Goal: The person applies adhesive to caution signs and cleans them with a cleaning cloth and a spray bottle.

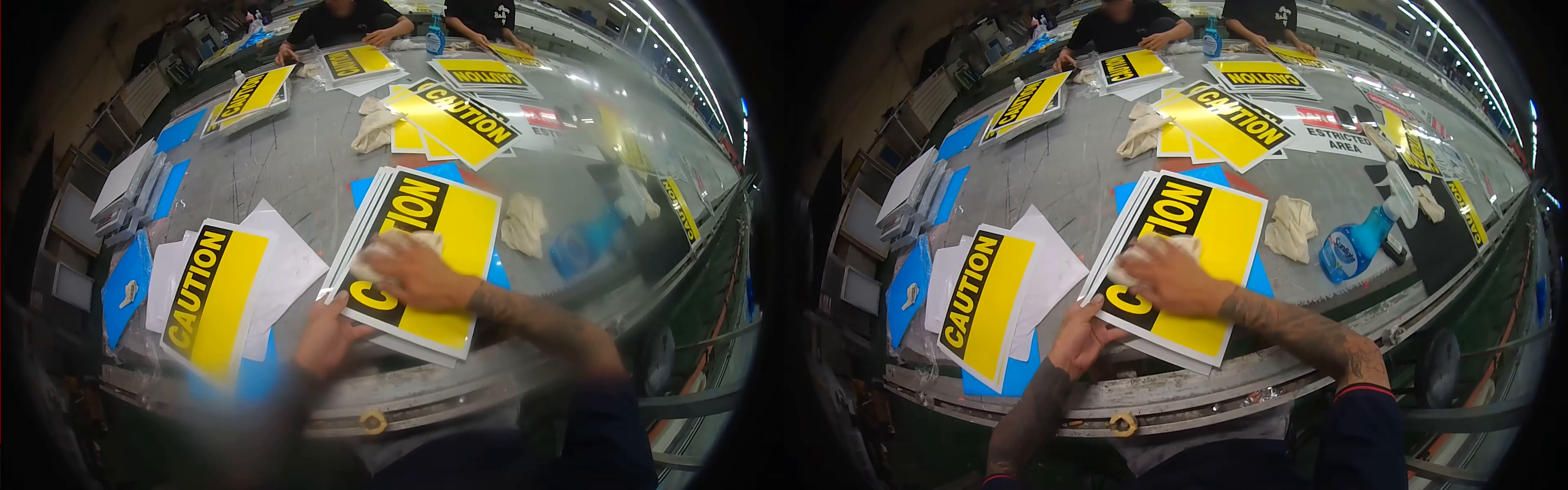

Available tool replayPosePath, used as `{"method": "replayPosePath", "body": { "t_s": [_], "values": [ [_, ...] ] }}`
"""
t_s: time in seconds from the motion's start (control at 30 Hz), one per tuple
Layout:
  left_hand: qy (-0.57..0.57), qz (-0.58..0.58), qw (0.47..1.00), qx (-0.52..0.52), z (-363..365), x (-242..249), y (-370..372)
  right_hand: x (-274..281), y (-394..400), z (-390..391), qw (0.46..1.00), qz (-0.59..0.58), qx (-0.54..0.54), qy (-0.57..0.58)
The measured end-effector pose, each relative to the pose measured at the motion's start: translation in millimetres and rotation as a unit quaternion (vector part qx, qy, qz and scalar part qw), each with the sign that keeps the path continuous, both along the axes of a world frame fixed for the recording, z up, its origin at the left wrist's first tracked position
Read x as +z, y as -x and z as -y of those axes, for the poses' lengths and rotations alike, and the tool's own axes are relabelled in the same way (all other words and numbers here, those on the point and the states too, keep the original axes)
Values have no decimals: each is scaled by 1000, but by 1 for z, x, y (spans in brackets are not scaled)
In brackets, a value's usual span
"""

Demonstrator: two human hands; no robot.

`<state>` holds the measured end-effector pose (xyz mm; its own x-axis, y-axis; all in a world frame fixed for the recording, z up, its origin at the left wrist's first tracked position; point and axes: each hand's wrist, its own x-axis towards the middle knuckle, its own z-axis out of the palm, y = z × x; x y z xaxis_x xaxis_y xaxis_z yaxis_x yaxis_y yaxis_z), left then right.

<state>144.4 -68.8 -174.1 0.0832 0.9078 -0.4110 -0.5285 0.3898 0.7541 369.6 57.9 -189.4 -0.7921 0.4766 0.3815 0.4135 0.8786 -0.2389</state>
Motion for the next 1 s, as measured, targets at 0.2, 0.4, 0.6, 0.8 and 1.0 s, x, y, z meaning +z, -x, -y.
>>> {"method": "replayPosePath", "body": {
  "t_s": [0.2, 0.4, 0.6, 0.8, 1.0],
  "values": [
    [15, -38, 999, 14, 5, 7, -6, -3, 2, -56, 997, 12, -43, -57],
    [11, -39, 999, 25, 6, -1, -5, -11, -23, -150, 984, 2, -176, -25],
    [-19, 17, 999, 19, 8, 4, 7, 9, -43, -183, 932, -169, -317, 45],
    [-17, 22, 1000, -6, 8, 7, 5, 17, -15, -69, 980, -177, -80, 27],
    [0, -80, 996, -25, 18, 19, -1, 7, -2, 32, 1000, 21, -15, -9]
  ]
}}
